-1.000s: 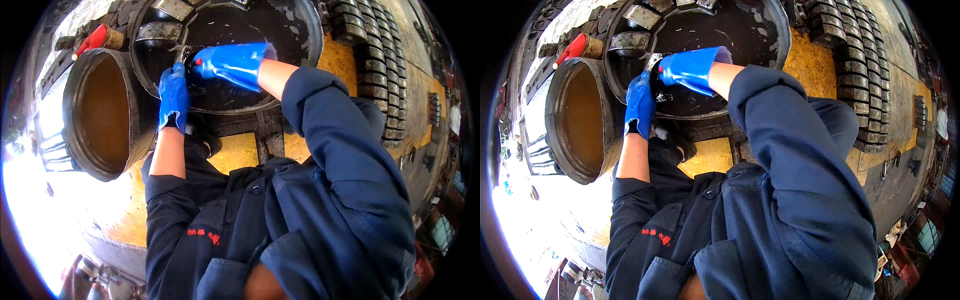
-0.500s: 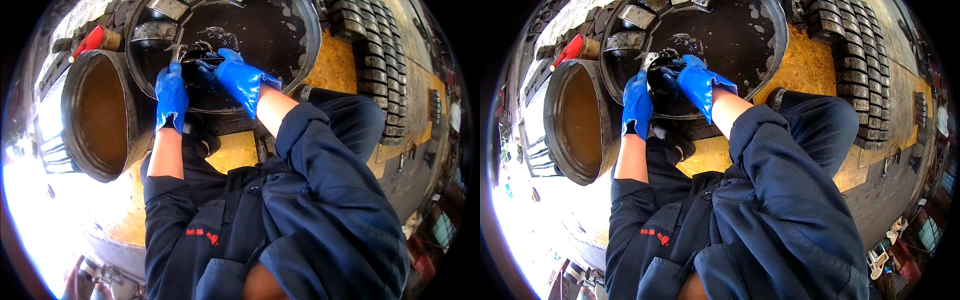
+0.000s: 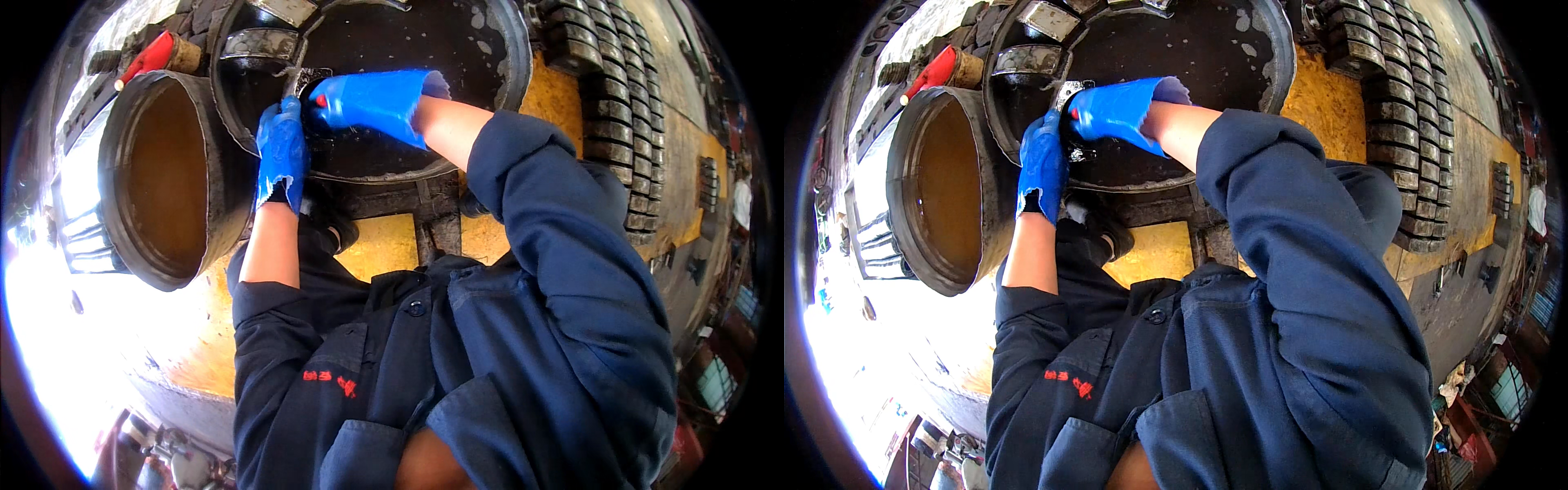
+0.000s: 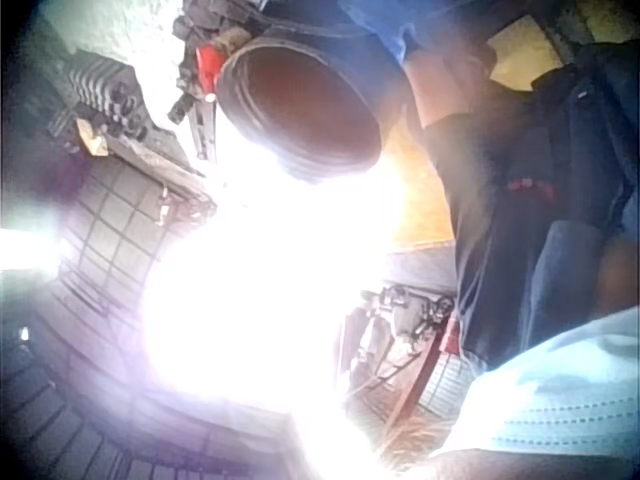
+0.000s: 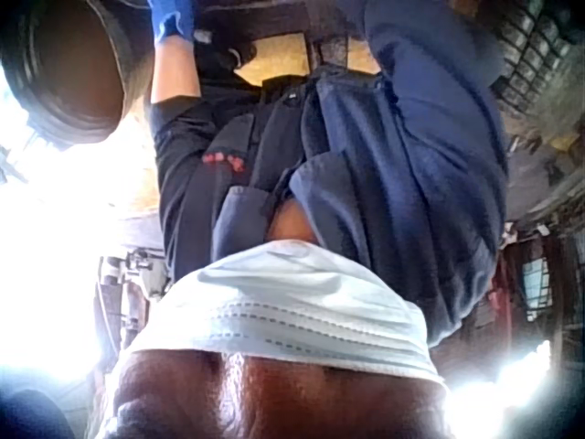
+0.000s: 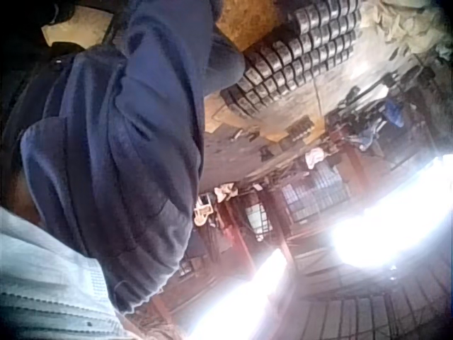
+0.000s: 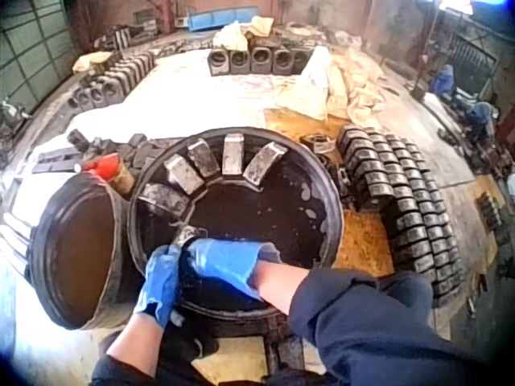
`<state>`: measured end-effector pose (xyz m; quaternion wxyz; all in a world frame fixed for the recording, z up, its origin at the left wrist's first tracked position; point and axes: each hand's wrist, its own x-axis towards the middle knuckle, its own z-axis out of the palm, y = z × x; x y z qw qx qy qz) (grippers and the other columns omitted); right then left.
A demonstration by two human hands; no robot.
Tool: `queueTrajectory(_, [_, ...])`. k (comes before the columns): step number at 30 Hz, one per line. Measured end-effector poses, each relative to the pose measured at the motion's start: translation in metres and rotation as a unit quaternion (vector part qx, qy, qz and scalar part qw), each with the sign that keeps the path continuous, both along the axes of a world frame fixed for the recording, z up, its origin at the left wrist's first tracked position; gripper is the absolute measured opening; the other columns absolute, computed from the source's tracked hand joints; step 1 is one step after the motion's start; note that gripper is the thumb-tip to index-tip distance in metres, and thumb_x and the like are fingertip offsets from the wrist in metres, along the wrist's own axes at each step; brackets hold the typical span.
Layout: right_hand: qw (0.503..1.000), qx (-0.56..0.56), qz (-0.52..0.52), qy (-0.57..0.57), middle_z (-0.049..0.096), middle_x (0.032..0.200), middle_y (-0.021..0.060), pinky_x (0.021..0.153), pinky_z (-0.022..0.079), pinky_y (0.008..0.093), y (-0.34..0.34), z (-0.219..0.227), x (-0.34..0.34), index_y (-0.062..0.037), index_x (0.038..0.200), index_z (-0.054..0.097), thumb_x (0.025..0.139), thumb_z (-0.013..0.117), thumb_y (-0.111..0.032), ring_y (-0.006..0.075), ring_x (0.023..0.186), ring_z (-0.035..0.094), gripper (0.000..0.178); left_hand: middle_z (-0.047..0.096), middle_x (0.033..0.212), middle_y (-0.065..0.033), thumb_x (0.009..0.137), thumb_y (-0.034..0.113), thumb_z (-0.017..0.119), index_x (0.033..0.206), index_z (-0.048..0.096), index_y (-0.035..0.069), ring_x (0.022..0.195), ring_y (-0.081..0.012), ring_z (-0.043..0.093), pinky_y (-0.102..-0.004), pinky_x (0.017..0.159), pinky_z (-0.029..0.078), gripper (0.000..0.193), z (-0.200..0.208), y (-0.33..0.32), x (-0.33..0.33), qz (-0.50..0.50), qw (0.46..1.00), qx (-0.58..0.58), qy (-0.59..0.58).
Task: The person scrubs curved metal segments with a red-handled brush inside a black tub containing dark liquid. The person repeatedly dips and scrubs each segment, then places them back into the tub. The person handles multiple segments one at a time throughout the clip.
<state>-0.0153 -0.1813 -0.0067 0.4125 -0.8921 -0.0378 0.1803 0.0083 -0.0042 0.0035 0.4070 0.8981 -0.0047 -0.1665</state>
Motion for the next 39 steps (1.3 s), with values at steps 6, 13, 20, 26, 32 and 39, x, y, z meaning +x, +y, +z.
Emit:
queueTrajectory(6, [0.934, -0.256, 0.243, -0.057, 0.076, 0.100, 0.0148, 0.075, 0.058, 0.0477, 0.023, 0.023, -0.014, -0.0124, 0.104, 0.079, 0.093, 0.070, -0.024, 0.0323, 0.092, 0.074, 0.019, 0.069, 0.125, -0.0326, 0.102, 0.045, 0.055, 0.128, 0.065, -0.009, 0.120, -0.0461, 0.064, -0.0476, 0.102, 0.049, 0.061, -0.015, 0.017, 0.005, 0.023, 0.998, -0.054, 0.003])
queueTrajectory(13, [0.962, -0.085, 0.232, -0.116, 0.070, 0.086, 0.0249, 0.068, 0.054, 0.0497, 0.001, 0.001, -0.010, -0.0032, 0.100, 0.074, 0.106, 0.057, -0.033, 0.0390, 0.079, 0.069, 0.035, 0.066, 0.131, -0.0337, 0.100, 0.045, 0.053, 0.137, 0.059, -0.010, 0.124, -0.0474, 0.062, -0.0464, 0.106, 0.047, 0.066, -0.002, 0.012, 0.000, -0.003, 1.000, -0.009, -0.028])
queueTrajectory(20, [0.995, -0.060, 0.066, -0.039, 0.073, 0.087, 0.0221, 0.069, 0.057, 0.0507, 0.001, -0.014, 0.000, -0.0069, 0.105, 0.077, 0.097, 0.066, -0.029, 0.0394, 0.079, 0.072, 0.026, 0.067, 0.132, -0.0323, 0.100, 0.042, 0.056, 0.140, 0.057, -0.010, 0.123, -0.0429, 0.064, -0.0435, 0.107, 0.048, 0.066, 0.016, 0.000, -0.009, 0.023, 0.998, -0.049, 0.027])
queueTrajectory(26, [0.961, -0.195, 0.184, -0.060, 0.077, 0.098, 0.0167, 0.074, 0.058, 0.0491, 0.019, -0.002, 0.014, -0.0176, 0.110, 0.078, 0.091, 0.069, -0.027, 0.0375, 0.090, 0.074, 0.023, 0.066, 0.133, -0.0332, 0.099, 0.043, 0.057, 0.142, 0.056, -0.009, 0.124, -0.0443, 0.064, -0.0445, 0.106, 0.048, 0.067, 0.000, 0.020, -0.002, 0.045, 0.998, -0.044, 0.005])
queueTrajectory(32, [0.917, 0.335, -0.156, 0.147, 0.080, 0.106, 0.0096, 0.082, 0.058, 0.0442, 0.014, -0.046, 0.009, -0.0089, 0.117, 0.077, 0.095, 0.073, -0.033, 0.0250, 0.096, 0.075, 0.033, 0.064, 0.135, -0.0346, 0.100, 0.042, 0.055, 0.140, 0.057, -0.011, 0.127, -0.0464, 0.062, -0.0458, 0.108, 0.047, 0.067, 0.002, 0.028, -0.004, 0.057, 0.998, -0.017, -0.003])
queueTrajectory(39, [0.615, 0.636, -0.440, 0.153, 0.074, 0.125, 0.0171, 0.093, 0.061, 0.0509, 0.018, -0.088, -0.018, -0.0094, 0.127, 0.072, 0.103, 0.063, -0.034, 0.0373, 0.108, 0.072, 0.035, 0.067, 0.128, -0.0347, 0.101, 0.043, 0.053, 0.133, 0.062, -0.011, 0.124, -0.0475, 0.062, -0.0465, 0.107, 0.047, 0.063, 0.006, -0.001, -0.009, 0.020, 0.999, -0.019, -0.017])
